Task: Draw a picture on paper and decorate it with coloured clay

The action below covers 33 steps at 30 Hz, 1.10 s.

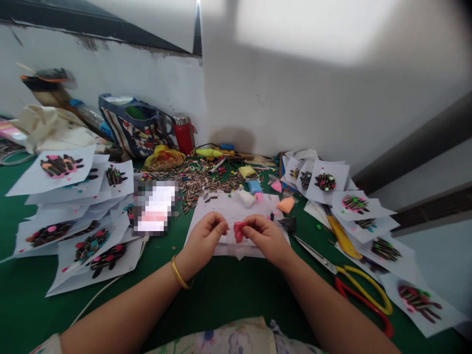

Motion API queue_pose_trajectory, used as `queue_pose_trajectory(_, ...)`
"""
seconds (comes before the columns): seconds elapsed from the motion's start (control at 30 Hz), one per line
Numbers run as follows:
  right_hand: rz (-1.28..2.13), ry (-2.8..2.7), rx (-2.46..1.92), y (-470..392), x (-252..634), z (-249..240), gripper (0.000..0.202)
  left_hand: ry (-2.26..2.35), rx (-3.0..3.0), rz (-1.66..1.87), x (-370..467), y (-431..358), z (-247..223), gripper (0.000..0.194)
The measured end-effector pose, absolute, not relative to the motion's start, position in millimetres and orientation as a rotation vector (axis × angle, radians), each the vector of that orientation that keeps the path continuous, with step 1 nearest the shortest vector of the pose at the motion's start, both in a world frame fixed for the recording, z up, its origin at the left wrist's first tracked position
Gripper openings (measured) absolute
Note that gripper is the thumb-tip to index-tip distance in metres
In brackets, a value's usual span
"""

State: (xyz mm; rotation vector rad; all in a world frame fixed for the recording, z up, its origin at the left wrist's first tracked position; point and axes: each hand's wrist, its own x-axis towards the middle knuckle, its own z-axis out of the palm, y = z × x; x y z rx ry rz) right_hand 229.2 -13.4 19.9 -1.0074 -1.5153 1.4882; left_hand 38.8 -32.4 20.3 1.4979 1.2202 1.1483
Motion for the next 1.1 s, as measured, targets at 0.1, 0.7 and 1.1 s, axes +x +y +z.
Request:
queue_pose_trajectory(0.1, 1.499, -1.465, -1.029, -11.8, 230.2, 20.1, 0.025, 1.161, 1.377, 1.175, 40.3, -31.1, 19.3, 0.02)
queue_pose_trajectory(0.7, 1.434, -1.671, -1.091, -15.0, 230.3, 20.2, 0.014, 1.115, 1.191, 1.193, 39.4, -32.7, 30.1, 0.016)
queue_pose_trajectory(1.1, 1.33, -1.835, -1.102, -17.5, 230.8, 26.2, 0.016, 1.07, 1.427, 0.99, 34.8, -31.1, 29.7, 0.022)
